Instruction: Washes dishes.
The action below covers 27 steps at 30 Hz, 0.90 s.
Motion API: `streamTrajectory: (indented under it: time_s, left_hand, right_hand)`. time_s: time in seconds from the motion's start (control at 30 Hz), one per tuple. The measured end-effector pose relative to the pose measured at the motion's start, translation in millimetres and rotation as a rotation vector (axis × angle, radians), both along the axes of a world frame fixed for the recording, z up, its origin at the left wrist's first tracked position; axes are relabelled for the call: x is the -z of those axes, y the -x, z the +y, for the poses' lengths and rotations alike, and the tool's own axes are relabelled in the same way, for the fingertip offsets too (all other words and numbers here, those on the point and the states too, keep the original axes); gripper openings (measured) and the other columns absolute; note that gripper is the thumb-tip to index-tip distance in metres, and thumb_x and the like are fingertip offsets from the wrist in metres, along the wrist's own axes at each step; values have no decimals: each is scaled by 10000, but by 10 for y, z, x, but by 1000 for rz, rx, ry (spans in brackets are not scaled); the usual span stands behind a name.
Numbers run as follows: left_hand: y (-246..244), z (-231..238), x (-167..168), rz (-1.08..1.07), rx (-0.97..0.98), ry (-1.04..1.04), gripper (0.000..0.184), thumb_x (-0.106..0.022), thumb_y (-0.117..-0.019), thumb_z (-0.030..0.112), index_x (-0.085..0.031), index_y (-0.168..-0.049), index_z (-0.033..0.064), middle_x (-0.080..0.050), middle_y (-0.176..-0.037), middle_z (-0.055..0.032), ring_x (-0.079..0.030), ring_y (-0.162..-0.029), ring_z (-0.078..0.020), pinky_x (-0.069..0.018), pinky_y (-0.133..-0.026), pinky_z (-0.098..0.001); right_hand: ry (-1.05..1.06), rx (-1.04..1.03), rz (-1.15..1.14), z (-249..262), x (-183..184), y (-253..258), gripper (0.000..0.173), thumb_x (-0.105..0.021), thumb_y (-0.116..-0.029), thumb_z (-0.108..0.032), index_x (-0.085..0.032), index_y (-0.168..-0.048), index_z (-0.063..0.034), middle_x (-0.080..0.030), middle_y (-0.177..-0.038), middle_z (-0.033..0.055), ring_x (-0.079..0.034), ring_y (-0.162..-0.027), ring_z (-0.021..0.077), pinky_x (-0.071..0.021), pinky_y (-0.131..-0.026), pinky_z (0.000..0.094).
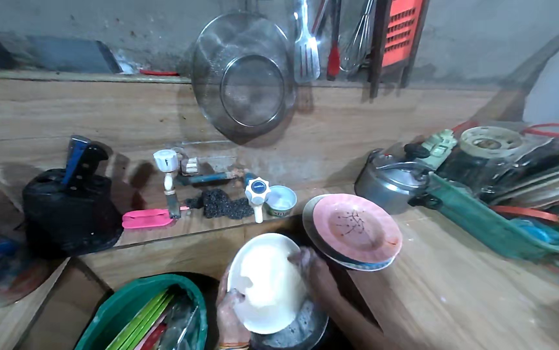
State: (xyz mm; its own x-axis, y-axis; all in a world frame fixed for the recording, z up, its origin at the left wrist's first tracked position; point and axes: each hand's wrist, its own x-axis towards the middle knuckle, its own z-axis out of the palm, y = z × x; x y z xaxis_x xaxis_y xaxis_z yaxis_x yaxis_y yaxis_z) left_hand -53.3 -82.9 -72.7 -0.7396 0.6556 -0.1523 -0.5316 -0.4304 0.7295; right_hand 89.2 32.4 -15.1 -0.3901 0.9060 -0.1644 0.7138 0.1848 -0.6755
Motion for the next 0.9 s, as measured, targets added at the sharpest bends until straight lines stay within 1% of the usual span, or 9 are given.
streamTrajectory:
  time_s: [0.17, 0.27, 0.4, 0.47, 0.57, 0.67, 0.73, 0.83, 0.9]
  left_hand:
    - [81, 15, -106, -194, -115, 102, 406, -411, -956, 56, -479, -1354, 10, -652, -1057, -134, -687, -899, -186, -602, -745, -381]
    - [43, 33, -201, -207, -81, 154, 385, -416, -1007, 87, -494, -1375, 4, -666, -1129, -162, -691, -954, -217, -597, -792, -397]
    - [6, 63, -164, -209, -26, 94, 412, -403, -1039, 128, -460, -1432, 20, -658, -1214, -168, -687, -1029, -218, -596, -845, -405]
    - [7, 67, -132, -218, -37, 70, 401, -368, -1062, 151, -447, -1435, 25, -654, -1198, -150, -686, -1020, -201, -599, -841, -393]
    - [20, 85, -133, -254, -45, 37, 403, -339, -1075, 195, -458, -1427, 39, -670, -1171, -137, -697, -1002, -199, -606, -829, -396]
    - [-60, 87, -131, -259, 8, 31, 359, -329, -1082, 220, -520, -1323, 36, -697, -998, -88, -708, -850, -152, -614, -723, -346]
    - [-126, 112, -153, -285, -6, 70, 338, -313, -1101, 242, -587, -1055, 49, -685, -748, -35, -692, -658, -116, -600, -593, -295]
    - [-171, 75, -169, -251, 71, 57, 344, -323, -1058, 179, -556, -1261, 30, -693, -1044, -87, -692, -942, -156, -591, -816, -353]
    - [-164, 74, -163, -200, 99, 67, 387, -373, -1055, 138, -498, -1399, 10, -676, -1195, -148, -687, -1049, -199, -589, -888, -386]
  right_hand:
    - [280, 20, -85, -352, 188, 44, 616, -607, -1022, -418, -508, -1444, 19, -592, -1373, 272, -589, -1272, 403, -453, -1083, 558]
    - [8, 53, -160, -210, 21, 183, 674, -661, -983, -347, -427, -1516, -7, -640, -1323, 239, -643, -1201, 400, -498, -1009, 563]
    - [-402, -150, -236, -118, 300, 264, 660, -608, -957, -88, -374, -1569, -3, -421, -1535, 330, -462, -1407, 458, -392, -1162, 511]
    - [-419, -284, -321, -217, 389, 227, 575, -510, -1001, -117, -409, -1560, -24, -360, -1590, 311, -310, -1506, 466, -240, -1245, 561]
    - [-203, -436, -412, -552, 209, 182, 540, -411, -1072, -257, -417, -1548, -3, -398, -1600, 238, -316, -1520, 405, -235, -1239, 577]
    - [17, -637, -325, -802, -26, 249, 435, -467, -1065, -170, -552, -1391, 106, -558, -1430, 301, -495, -1382, 454, -365, -1153, 607]
    - [36, -635, -149, -791, 19, 411, 459, -512, -1048, -170, -522, -1423, 93, -563, -1429, 286, -521, -1372, 400, -376, -1170, 531]
    - [-155, -568, -119, -574, -71, 653, 483, -467, -1053, -131, -451, -1502, 47, -473, -1526, 257, -484, -1408, 375, -392, -1170, 483]
    - [-443, -505, -218, -289, -53, 640, 430, -466, -1035, -96, -553, -1442, 10, -526, -1486, 245, -489, -1395, 420, -385, -1157, 563]
